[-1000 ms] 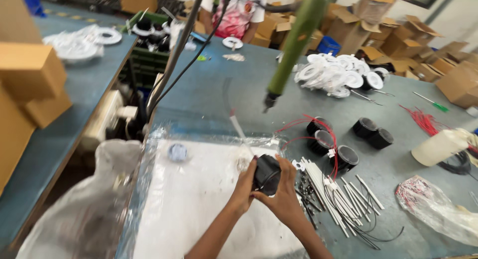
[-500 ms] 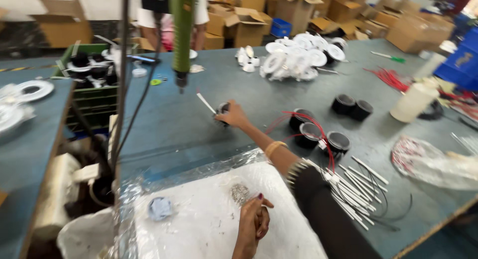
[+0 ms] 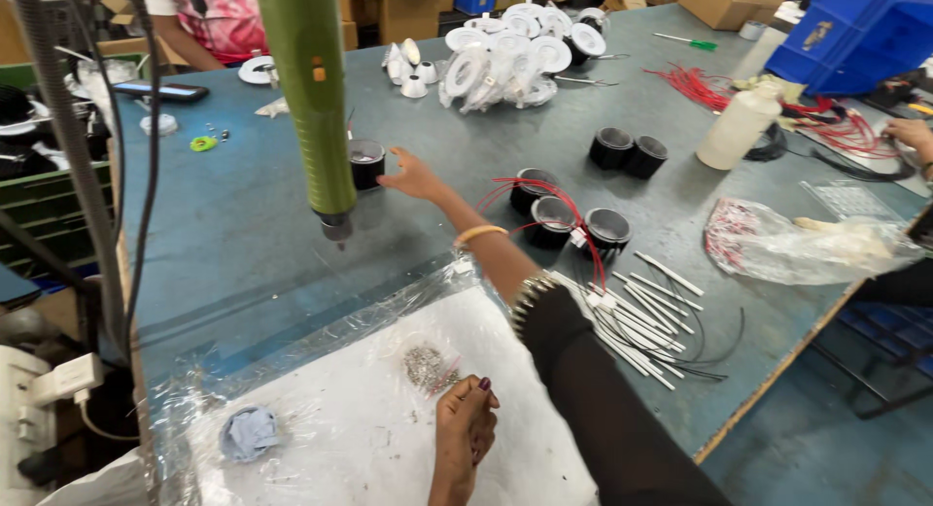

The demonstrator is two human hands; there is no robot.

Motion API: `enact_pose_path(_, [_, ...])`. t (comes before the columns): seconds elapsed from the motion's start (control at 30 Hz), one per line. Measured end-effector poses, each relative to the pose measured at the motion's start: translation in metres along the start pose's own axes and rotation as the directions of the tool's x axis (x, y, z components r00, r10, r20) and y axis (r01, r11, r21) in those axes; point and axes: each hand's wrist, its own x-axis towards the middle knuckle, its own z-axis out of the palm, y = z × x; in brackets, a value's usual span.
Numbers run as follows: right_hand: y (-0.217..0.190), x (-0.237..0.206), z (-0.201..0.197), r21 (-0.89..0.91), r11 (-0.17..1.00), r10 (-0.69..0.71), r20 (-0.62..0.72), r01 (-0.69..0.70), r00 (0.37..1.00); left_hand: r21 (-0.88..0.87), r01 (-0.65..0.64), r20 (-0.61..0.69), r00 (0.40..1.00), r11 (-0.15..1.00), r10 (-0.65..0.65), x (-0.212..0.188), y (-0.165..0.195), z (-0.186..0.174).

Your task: The person assembles LED light units by inserting white plastic tubes into black heat sinks, securing them with a hot glue gun, and soldering red and black wires to LED modules. The person repeats this process for multiple units on a workbench.

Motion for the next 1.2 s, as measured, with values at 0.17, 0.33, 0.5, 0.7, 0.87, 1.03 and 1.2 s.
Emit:
enact_pose_path(0.17, [0.031, -0.073, -0.126, -0.502, 0.854, -0.218, -0.102, 0.139, 0.971, -0.003, -0.010, 0.013, 1.000, 1.000, 0.010, 0.000, 0.001, 0.002])
enact_pose_path(0.33, [0.057, -0.176, -0.266, -0.660, 0.657, 0.569, 0.119, -0.364, 0.813, -0.020, -0.038, 0.029, 0.999, 0.999, 0.038, 0.004, -0.007, -0.002])
enact_pose_path(0.5, [0.089, -0.249, -0.285, -0.547, 0.758, 0.479, 0.096, -0.356, 0.873, -0.007, -0.074, 0.064, 0.995, 0.997, 0.074, 0.008, -0.013, -0.003])
enact_pose_path(0.7, [0.079, -0.286, -0.270, -0.436, 0.665, 0.413, -0.461, -0.606, 0.785, 0.062, -0.092, 0.099, 0.991, 0.994, 0.085, -0.008, -0.011, -0.010])
enact_pose_path(0.87, [-0.005, -0.325, -0.269, -0.364, 0.837, 0.148, -0.567, -0.408, 0.810, 0.028, -0.221, 0.156, 0.964, 0.975, 0.214, -0.015, -0.004, -0.006])
enact_pose_path(1.03, [-0.095, -0.403, -0.210, -0.147, 0.977, 0.164, 0.080, -0.151, 0.983, 0.028, -0.373, 0.210, 0.909, 0.927, 0.359, -0.024, 0.000, -0.002])
enact_pose_path(1.2, [-0.160, -0.453, -0.139, -0.159, 0.986, 0.002, 0.359, 0.058, 0.933, 0.176, -0.518, 0.084, 0.855, 0.837, 0.512, -0.045, -0.003, -0.006])
